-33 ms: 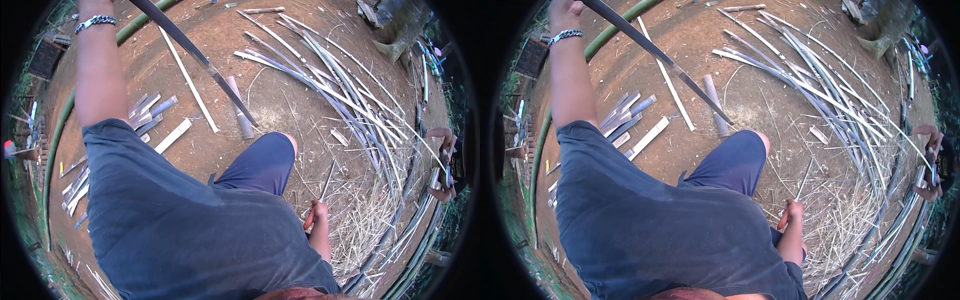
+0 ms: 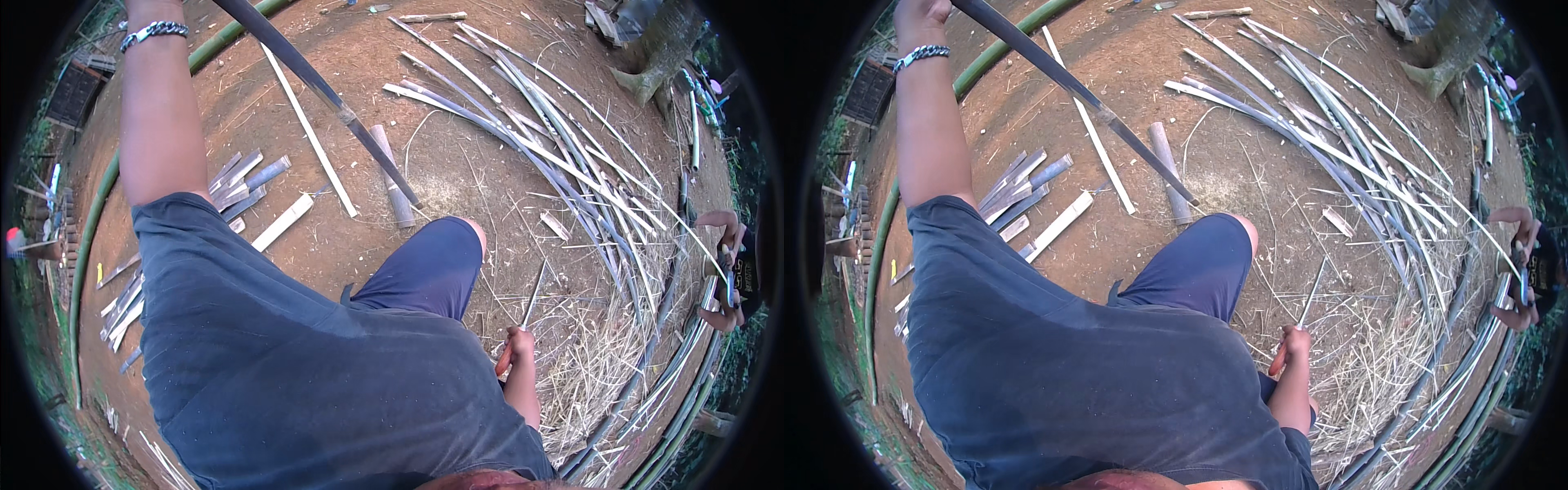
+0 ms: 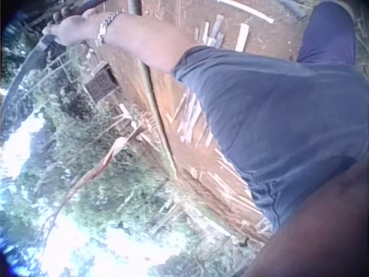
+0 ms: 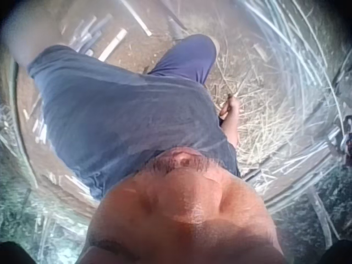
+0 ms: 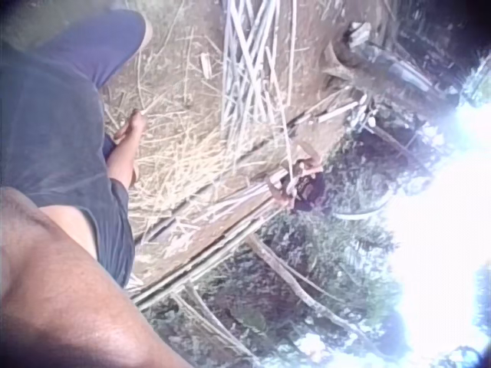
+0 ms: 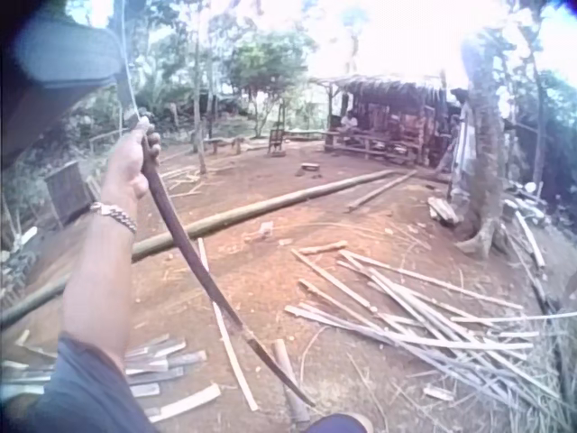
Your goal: The person sits on the ground and uses a knife to shave a long piece of bamboo, removing the outer layer to create a thin strip. They hold the bamboo with one hand and carefully scrape along its length with the knife in the other hand.
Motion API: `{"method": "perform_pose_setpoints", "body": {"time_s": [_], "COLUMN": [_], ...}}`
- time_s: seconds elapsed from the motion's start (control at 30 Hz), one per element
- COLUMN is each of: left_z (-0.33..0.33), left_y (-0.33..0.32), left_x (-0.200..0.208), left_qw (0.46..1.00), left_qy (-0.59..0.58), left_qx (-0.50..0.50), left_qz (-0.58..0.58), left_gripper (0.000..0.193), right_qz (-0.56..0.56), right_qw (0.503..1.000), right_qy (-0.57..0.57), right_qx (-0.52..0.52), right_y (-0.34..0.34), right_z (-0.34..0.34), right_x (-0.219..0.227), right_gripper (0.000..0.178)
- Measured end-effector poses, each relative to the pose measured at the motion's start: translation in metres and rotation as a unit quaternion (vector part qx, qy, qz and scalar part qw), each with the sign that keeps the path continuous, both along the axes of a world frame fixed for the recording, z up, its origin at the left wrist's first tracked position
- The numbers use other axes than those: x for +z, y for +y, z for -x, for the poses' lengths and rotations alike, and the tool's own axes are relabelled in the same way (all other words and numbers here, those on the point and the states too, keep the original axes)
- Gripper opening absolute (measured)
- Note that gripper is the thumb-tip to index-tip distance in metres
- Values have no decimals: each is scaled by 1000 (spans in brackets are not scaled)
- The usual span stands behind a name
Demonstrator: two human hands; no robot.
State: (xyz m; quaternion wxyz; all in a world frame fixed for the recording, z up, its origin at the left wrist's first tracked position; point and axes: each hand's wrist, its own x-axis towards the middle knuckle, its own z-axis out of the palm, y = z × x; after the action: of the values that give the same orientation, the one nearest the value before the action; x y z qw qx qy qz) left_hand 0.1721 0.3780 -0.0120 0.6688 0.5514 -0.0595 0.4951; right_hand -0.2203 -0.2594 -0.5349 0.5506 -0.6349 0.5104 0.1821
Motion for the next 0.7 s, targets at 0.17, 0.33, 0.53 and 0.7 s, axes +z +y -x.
{"method": "perform_pose_setpoints", "body": {"time_s": [0.17,0.33,0.53,0.7], "left_z": [-11,-40,-37,-33], "left_y": [27,34,27,18], "left_x": [6,-19,-73,-167], "left_qw": [999,996,988,943], "left_qy": [51,62,86,274], "left_qx": [12,39,-128,-185], "left_qz": [-9,-50,1,25], "left_gripper": [22,23,35,61], "right_qz": [27,41,31,18], "right_qw": [995,992,989,989], "right_qy": [17,8,-6,26], "right_qx": [93,119,145,147], "right_y": [26,36,52,58], "right_z": [-18,-20,-23,-21], "right_x": [12,1,5,4], "right_gripper": [10,13,19,24]}}
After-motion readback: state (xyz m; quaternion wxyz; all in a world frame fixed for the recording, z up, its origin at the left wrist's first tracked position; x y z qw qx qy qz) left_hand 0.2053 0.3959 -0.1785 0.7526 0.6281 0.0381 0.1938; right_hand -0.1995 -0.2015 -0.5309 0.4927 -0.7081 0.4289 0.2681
